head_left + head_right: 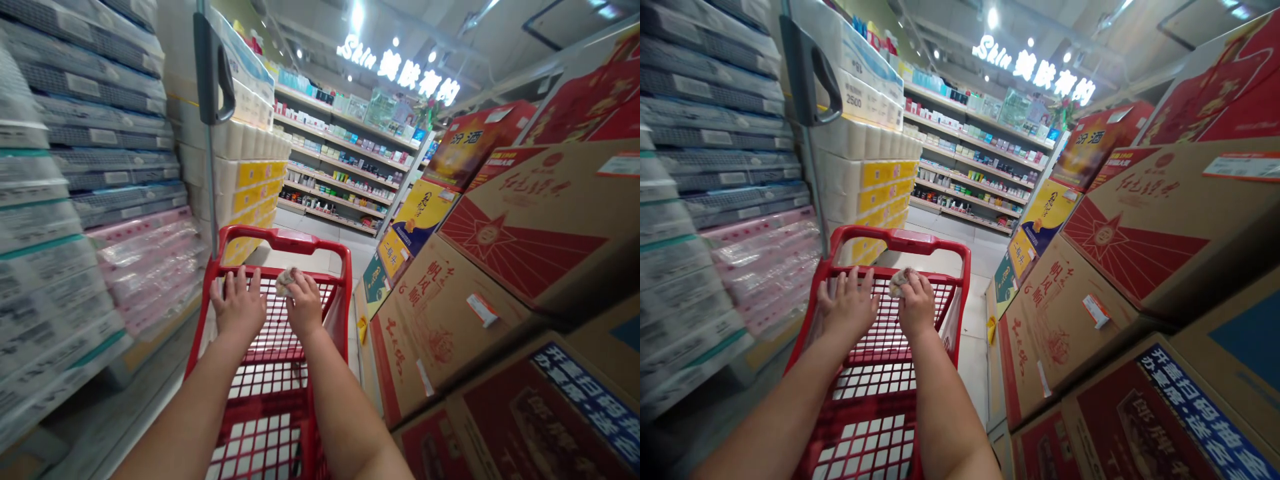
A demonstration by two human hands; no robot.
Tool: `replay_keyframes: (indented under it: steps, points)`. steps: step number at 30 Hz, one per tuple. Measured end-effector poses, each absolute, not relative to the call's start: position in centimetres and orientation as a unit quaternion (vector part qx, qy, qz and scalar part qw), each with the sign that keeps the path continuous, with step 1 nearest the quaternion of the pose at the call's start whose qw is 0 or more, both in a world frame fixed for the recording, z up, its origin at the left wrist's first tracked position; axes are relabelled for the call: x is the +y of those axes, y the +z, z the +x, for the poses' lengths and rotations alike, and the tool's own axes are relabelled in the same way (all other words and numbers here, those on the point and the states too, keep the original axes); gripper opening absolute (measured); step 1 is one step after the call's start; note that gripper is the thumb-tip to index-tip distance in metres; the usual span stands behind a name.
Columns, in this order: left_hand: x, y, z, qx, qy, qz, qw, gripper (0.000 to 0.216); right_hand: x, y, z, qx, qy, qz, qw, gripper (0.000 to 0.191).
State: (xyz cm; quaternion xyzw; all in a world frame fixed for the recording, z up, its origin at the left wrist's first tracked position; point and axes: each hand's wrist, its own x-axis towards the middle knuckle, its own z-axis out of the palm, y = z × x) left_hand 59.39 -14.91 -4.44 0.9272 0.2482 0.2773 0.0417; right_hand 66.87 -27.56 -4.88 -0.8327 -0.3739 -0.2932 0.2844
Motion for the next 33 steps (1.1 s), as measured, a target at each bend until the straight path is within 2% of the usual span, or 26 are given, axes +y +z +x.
replay_keyframes:
  steps: [4, 9, 13, 16, 19, 22, 27, 33]
  points:
    - [-14.5, -4.6, 58.9, 0.269, 0.281, 0.920, 0.056, 0.062, -26.6, -4.8, 66.5, -0.374, -0.278, -0.821, 0.330, 0.030]
    - [-14.0, -3.8, 58.3, 0.351, 0.334, 0.855, 0.184, 0.058, -25.7, -4.9, 65.7, -0.372, -0.208, -0.844, 0.325, 0.025]
    - [-13.0, -3.9, 58.6, 0.397, 0.225, 0.855, 0.245, 0.049, -25.8, -4.7, 65.5, -0.350, -0.232, -0.844, 0.333, 0.027]
    - [-12.2, -4.8, 59.0, 0.376, 0.142, 0.887, 0.228, 0.049, -25.9, -4.7, 65.4, -0.356, -0.223, -0.844, 0.332, 0.024]
    - [-12.0, -5.8, 59.3, 0.343, 0.105, 0.912, 0.199, 0.050, -26.1, -4.6, 65.3, -0.347, -0.196, -0.857, 0.325, 0.022]
    - [-12.2, -6.3, 59.3, 0.316, 0.068, 0.925, 0.199, 0.053, -26.3, -4.5, 65.3, -0.342, -0.220, -0.850, 0.334, 0.025]
    - [-12.4, -6.3, 59.1, 0.311, 0.051, 0.931, 0.182, 0.056, -26.4, -4.7, 65.3, -0.337, -0.167, -0.873, 0.312, 0.024]
    - [-12.2, -5.5, 58.5, 0.301, 0.050, 0.940, 0.154, 0.052, -26.4, -4.2, 65.1, -0.349, -0.219, -0.833, 0.368, 0.022]
